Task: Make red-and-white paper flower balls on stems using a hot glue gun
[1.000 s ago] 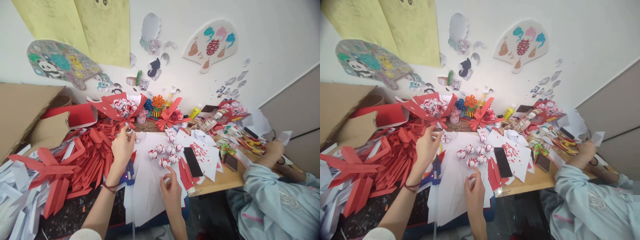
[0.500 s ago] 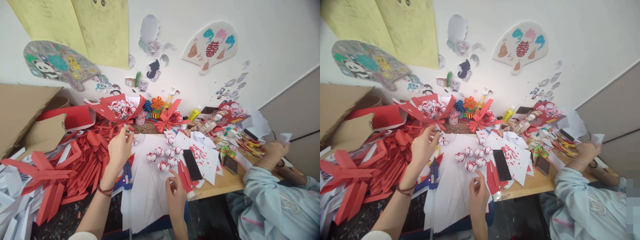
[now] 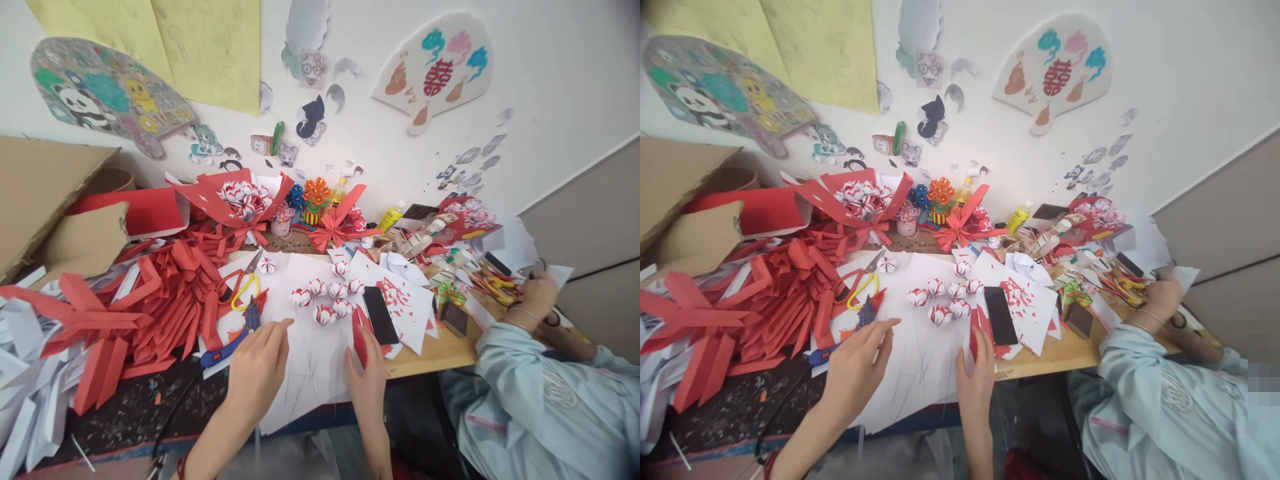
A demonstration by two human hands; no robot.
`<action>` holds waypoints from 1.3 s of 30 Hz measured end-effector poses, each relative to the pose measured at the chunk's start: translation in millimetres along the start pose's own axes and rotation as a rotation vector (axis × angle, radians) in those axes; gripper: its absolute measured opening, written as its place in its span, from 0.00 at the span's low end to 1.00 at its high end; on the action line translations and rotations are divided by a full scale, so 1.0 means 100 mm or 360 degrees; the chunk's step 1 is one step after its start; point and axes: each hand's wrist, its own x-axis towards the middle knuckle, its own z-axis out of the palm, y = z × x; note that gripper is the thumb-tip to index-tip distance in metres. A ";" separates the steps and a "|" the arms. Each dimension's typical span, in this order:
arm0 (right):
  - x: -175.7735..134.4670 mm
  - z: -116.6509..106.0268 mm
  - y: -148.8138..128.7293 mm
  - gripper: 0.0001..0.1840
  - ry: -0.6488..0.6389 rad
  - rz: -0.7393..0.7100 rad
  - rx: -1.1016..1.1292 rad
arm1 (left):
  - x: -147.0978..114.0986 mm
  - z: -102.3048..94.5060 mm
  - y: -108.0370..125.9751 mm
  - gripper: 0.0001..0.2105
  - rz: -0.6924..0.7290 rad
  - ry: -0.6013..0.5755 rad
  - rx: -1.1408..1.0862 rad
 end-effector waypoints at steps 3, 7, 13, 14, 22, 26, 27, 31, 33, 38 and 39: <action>-0.03 -0.01 -0.07 0.30 -0.0051 0.0048 0.0121 | -0.13 0.11 0.06 0.15 -0.0040 -0.0138 -0.0286; -0.08 -0.02 -0.19 0.27 -0.0073 0.0184 0.0594 | -0.16 0.08 0.10 0.16 -0.0174 -0.0237 -0.0758; -0.09 -0.07 -0.22 0.17 0.0018 0.0667 0.1852 | -0.21 -0.05 0.25 0.17 -0.1195 -0.0489 -0.2496; -0.08 -0.08 -0.25 0.18 -0.0006 0.0737 0.1979 | -0.22 -0.05 0.28 0.17 -0.1354 -0.0517 -0.2840; -0.42 0.08 -0.94 0.29 -0.0965 0.0851 0.2378 | -0.30 0.08 0.54 0.21 -0.1312 -0.0579 -0.3940; -0.42 -0.03 -0.94 0.35 -0.0875 0.0915 0.2491 | -0.43 0.09 0.50 0.28 -0.1110 -0.0622 -0.3580; -0.36 -0.10 -0.88 0.35 -0.0669 0.0916 0.2495 | -0.46 0.09 0.45 0.29 -0.1039 -0.0596 -0.3392; -0.10 -0.36 -0.65 0.26 -0.0010 0.0770 0.2361 | -0.54 0.02 0.24 0.23 -0.0316 -0.0483 -0.1930; -0.06 -0.38 -0.60 0.26 -0.0066 0.0688 0.2314 | -0.52 -0.04 0.19 0.23 0.0136 -0.0356 -0.0970; -0.18 -0.22 -0.63 0.22 -0.0455 0.0335 0.2019 | -0.38 -0.21 0.24 0.27 0.0654 0.0029 0.0170; -0.20 -0.20 -0.65 0.21 -0.0502 0.0228 0.1918 | -0.34 -0.24 0.26 0.27 0.0671 0.0045 0.0205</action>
